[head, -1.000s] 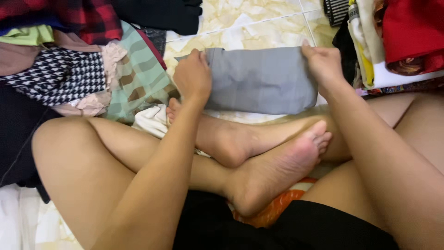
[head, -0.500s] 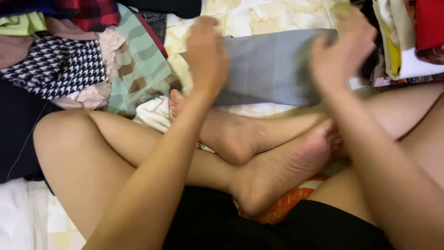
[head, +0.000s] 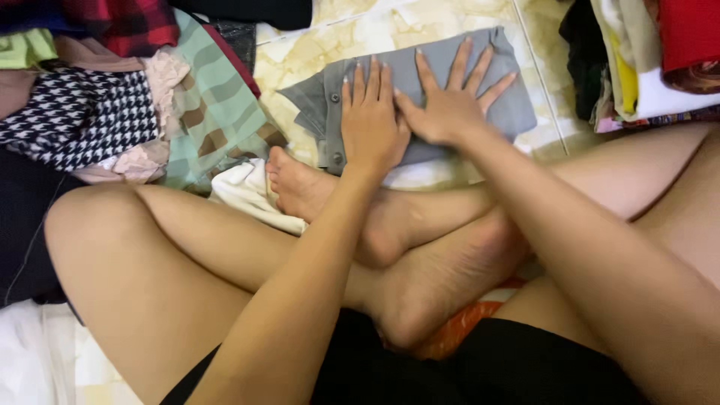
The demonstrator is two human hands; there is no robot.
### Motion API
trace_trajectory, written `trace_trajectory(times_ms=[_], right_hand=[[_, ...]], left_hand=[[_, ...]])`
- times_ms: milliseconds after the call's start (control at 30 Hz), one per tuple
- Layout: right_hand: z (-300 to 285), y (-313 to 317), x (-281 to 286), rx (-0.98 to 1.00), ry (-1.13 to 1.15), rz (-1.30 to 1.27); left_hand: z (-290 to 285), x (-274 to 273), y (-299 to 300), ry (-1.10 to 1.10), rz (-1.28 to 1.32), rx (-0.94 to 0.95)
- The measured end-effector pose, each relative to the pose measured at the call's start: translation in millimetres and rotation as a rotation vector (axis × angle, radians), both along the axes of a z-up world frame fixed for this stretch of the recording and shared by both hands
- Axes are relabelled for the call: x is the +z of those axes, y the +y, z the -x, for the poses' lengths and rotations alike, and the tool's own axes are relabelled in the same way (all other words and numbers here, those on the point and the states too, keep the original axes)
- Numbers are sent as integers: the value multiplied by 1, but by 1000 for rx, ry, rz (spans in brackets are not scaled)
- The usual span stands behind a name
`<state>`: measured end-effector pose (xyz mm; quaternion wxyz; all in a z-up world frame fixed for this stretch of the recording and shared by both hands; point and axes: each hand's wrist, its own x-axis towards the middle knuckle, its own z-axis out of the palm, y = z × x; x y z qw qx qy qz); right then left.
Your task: The person folds a pair of grey shorts and a maroon shirt by hand while sitting on the floor next to piles of laundry.
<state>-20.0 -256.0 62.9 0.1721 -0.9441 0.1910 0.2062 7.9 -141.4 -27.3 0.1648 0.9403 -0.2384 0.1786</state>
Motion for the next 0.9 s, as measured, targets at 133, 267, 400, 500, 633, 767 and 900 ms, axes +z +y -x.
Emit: trace_trajectory(times_ms=[133, 267, 400, 500, 633, 767, 900], right_hand=[[-4, -14, 2, 18, -28, 28], [-9, -49, -21, 110, -134, 66], [-10, -54, -8, 118, -75, 65], [-8, -74, -23, 29, -60, 50], [19, -34, -34, 176, -960, -61], [49, 31, -51, 7, -866, -253], [59, 38, -50, 31, -907, -187]], left_hand=[[20, 30, 20, -30, 292, -4], [46, 50, 42, 37, 556, 729], [28, 46, 20, 530, 995, 917], [30, 32, 2, 586, 869, 903], [35, 39, 9, 789, 1179, 831], [30, 13, 5, 566, 1083, 823], [30, 5, 4, 572, 1101, 821]])
